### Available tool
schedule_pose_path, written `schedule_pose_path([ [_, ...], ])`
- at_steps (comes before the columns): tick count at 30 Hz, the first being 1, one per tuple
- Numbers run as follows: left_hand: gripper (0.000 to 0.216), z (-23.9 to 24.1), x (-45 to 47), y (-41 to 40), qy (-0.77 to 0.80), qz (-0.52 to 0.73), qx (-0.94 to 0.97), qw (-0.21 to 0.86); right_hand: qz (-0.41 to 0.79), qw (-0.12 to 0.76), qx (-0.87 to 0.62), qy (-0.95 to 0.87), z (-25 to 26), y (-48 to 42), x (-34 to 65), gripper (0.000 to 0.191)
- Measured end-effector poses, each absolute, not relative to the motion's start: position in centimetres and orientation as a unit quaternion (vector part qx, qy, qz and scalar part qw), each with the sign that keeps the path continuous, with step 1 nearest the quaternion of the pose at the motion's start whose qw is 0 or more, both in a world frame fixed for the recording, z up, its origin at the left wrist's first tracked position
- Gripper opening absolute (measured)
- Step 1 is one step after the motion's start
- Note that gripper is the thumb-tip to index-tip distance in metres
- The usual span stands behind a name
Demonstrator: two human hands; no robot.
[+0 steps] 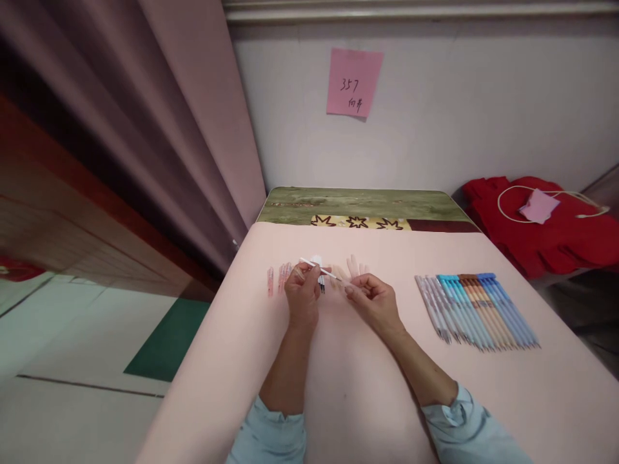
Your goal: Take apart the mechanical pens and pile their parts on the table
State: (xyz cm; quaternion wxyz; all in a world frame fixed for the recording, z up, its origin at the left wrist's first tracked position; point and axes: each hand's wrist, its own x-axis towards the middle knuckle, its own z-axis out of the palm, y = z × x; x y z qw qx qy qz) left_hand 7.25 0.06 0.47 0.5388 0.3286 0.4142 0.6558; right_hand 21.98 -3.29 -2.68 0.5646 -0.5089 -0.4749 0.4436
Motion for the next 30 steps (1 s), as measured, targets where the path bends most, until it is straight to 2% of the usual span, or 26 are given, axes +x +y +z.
schedule_pose_path([
  [9, 0.027, 0.5, 7.2, 0.1, 0.402, 0.661, 0.327, 0.542, 0.378, 0.526, -0.533, -0.544, -2.4, -3.6, 22.2, 0.028],
  [15, 0.027, 0.6, 7.2, -0.1, 0.401, 0.659, 0.340, 0.537, 0.410, 0.523, -0.536, -0.520, -2.1, -3.7, 22.0, 0.032],
  [30, 0.023, 0.4, 7.3, -0.2, 0.439, 0.656, 0.348, 0.506, 0.443, 0.539, -0.541, -0.470, -1.5, -3.9, 21.7, 0.030],
])
